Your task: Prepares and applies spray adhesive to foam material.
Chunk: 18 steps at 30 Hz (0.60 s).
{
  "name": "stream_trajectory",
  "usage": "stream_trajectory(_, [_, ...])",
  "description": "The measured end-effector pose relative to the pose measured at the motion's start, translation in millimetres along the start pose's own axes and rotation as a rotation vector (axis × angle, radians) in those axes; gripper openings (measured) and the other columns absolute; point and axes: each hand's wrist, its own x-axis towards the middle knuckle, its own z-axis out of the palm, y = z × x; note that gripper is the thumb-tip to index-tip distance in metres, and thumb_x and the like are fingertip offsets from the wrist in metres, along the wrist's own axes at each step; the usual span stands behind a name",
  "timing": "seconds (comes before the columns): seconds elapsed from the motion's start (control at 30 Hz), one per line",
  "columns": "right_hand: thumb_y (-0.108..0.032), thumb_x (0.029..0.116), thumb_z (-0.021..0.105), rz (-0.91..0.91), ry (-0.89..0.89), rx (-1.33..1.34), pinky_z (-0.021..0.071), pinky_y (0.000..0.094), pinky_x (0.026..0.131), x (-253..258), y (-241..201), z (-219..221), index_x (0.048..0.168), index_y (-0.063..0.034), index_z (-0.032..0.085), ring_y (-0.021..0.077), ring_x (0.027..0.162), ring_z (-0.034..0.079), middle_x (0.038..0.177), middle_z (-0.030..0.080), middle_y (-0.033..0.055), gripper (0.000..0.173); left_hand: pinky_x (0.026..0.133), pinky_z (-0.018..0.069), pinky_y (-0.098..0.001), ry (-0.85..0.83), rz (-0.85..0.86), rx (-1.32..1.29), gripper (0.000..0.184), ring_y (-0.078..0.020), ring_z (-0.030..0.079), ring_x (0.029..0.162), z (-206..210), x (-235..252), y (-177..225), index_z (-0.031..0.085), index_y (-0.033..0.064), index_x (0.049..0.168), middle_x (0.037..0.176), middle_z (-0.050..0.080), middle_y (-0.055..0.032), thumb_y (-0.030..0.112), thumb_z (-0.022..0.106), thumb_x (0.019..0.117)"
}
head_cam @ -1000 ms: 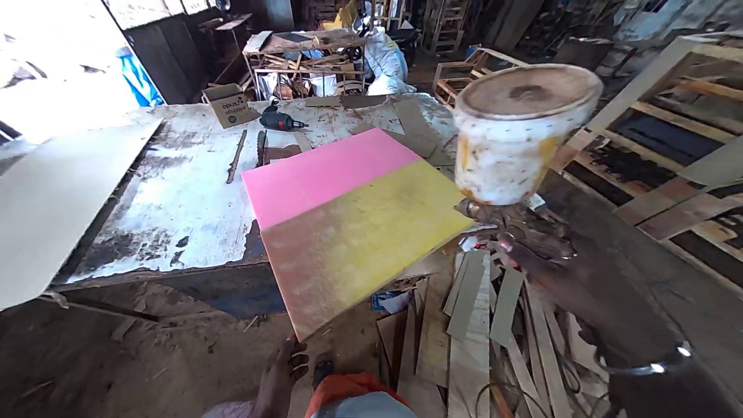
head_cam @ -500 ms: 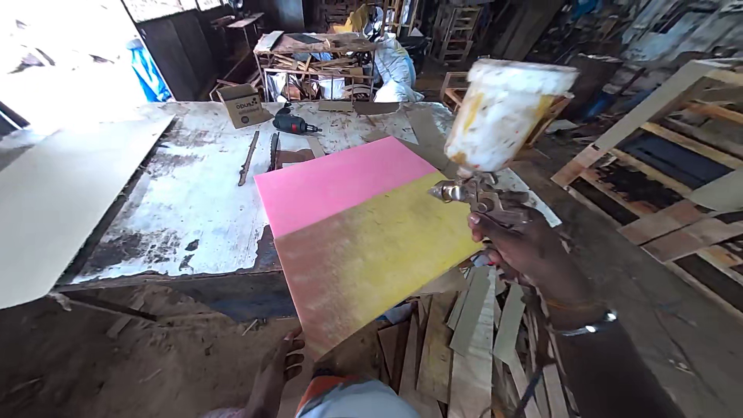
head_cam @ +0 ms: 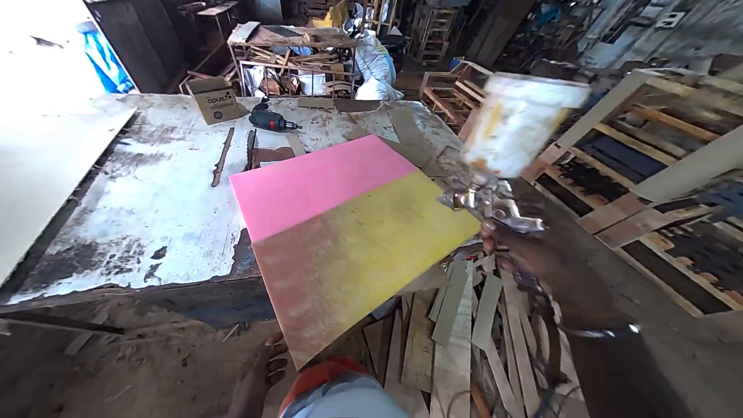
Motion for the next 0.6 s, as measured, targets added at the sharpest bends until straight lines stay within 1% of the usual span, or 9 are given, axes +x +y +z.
stream_trajectory(0.03, [-0.021, 0.1009, 0.067, -0.004, 0.02, -0.028, 0.048, 0.0284, 0.039, -7, 3, -5, 0.116, -0.0085, 0.068, 0.016, 0.049, 0.057, 0.081, 0.069, 0.0087, 0.02, 0.073, 0.0582, -0.0372, 0.003, -0.004, -0.019, 0.045, -0.0209, 0.07, 0.085, 3, 1, -1, 0.062, 0.0078, 0.134, 0.108, 0.073, -0.0111, 0.036, 0.034, 0.1122])
stream_trajectory(0.07, [-0.026, 0.0999, 0.069, 0.005, 0.058, -0.113, 0.0497, 0.0332, 0.04, -14, 8, -12, 0.122, -0.01, 0.066, 0.0183, 0.05, 0.059, 0.082, 0.07, 0.0097, 0.028, 0.072, 0.0587, -0.0373, 0.008, -0.007, -0.04, 0.046, -0.0212, 0.071, 0.084, 6, 2, -1, 0.062, 0.0071, 0.133, 0.107, 0.073, -0.0117, 0.036, 0.033, 0.1125])
stream_trajectory(0.1, [-0.031, 0.0982, 0.071, 0.029, 0.08, -0.181, 0.0517, 0.0393, 0.046, -22, 13, -20, 0.128, -0.0113, 0.064, 0.0215, 0.053, 0.06, 0.084, 0.07, 0.011, 0.037, 0.071, 0.0589, -0.037, 0.016, -0.012, -0.058, 0.046, -0.0212, 0.071, 0.083, 8, 3, -2, 0.061, 0.0069, 0.132, 0.105, 0.073, -0.012, 0.037, 0.032, 0.1128])
stream_trajectory(0.13, [-0.034, 0.0967, 0.072, 0.061, 0.072, -0.185, 0.0524, 0.0394, 0.047, -30, 16, -27, 0.129, -0.0129, 0.064, 0.0218, 0.054, 0.061, 0.085, 0.07, 0.011, 0.04, 0.071, 0.059, -0.0377, 0.021, -0.015, -0.074, 0.046, -0.022, 0.071, 0.082, 10, 2, -2, 0.061, 0.0064, 0.131, 0.105, 0.073, -0.0128, 0.037, 0.032, 0.113])
stream_trajectory(0.2, [-0.035, 0.0928, 0.07, 0.072, 0.006, -0.103, 0.0498, 0.0295, 0.039, -45, 21, -36, 0.118, -0.0113, 0.067, 0.0166, 0.049, 0.06, 0.08, 0.07, 0.0077, 0.035, 0.07, 0.0592, -0.0381, 0.027, -0.014, -0.078, 0.046, -0.0225, 0.071, 0.082, 13, 1, -2, 0.061, 0.0069, 0.131, 0.103, 0.073, -0.013, 0.037, 0.03, 0.1131])
stream_trajectory(0.3, [-0.04, 0.093, 0.074, 0.099, -0.097, -0.159, 0.0553, 0.0339, 0.05, -67, 22, -47, 0.127, -0.006, 0.063, 0.0141, 0.058, 0.063, 0.09, 0.072, 0.0047, 0.049, 0.068, 0.0591, -0.0382, 0.047, -0.022, -0.088, 0.046, -0.0226, 0.071, 0.08, 16, 1, -3, 0.061, 0.0071, 0.13, 0.1, 0.073, -0.0129, 0.037, 0.031, 0.1131])
stream_trajectory(0.4, [-0.024, 0.0967, 0.072, 0.092, -0.284, 0.024, 0.0544, 0.0282, 0.048, -79, 9, -32, 0.123, -0.0041, 0.06, 0.0109, 0.058, 0.063, 0.09, 0.072, 0.0037, 0.035, 0.069, 0.0595, -0.0391, 0.062, -0.043, -0.076, 0.044, -0.0228, 0.071, 0.081, 23, -4, -2, 0.057, 0.0067, 0.133, 0.101, 0.073, -0.013, 0.036, 0.032, 0.1131])
stream_trajectory(0.5, [-0.035, 0.0945, 0.074, 0.0, -0.2, 0.009, 0.0544, 0.0305, 0.049, -70, 11, -2, 0.128, -0.0043, 0.063, 0.0132, 0.058, 0.063, 0.091, 0.073, 0.0049, 0.047, 0.069, 0.0593, -0.0395, 0.076, -0.048, -0.063, 0.04, -0.0223, 0.071, 0.08, 32, -10, 2, 0.056, 0.0068, 0.133, 0.098, 0.072, -0.012, 0.034, 0.034, 0.113])
stream_trajectory(0.6, [-0.042, 0.0924, 0.073, -0.073, -0.136, 0.099, 0.0506, 0.0289, 0.04, -49, 10, 29, 0.113, -0.0096, 0.068, 0.0158, 0.05, 0.06, 0.081, 0.071, 0.0054, 0.039, 0.068, 0.0587, -0.0387, 0.074, -0.048, -0.06, 0.039, -0.0218, 0.07, 0.079, 34, -15, 1, 0.056, 0.0068, 0.134, 0.097, 0.071, -0.0122, 0.033, 0.035, 0.1129])
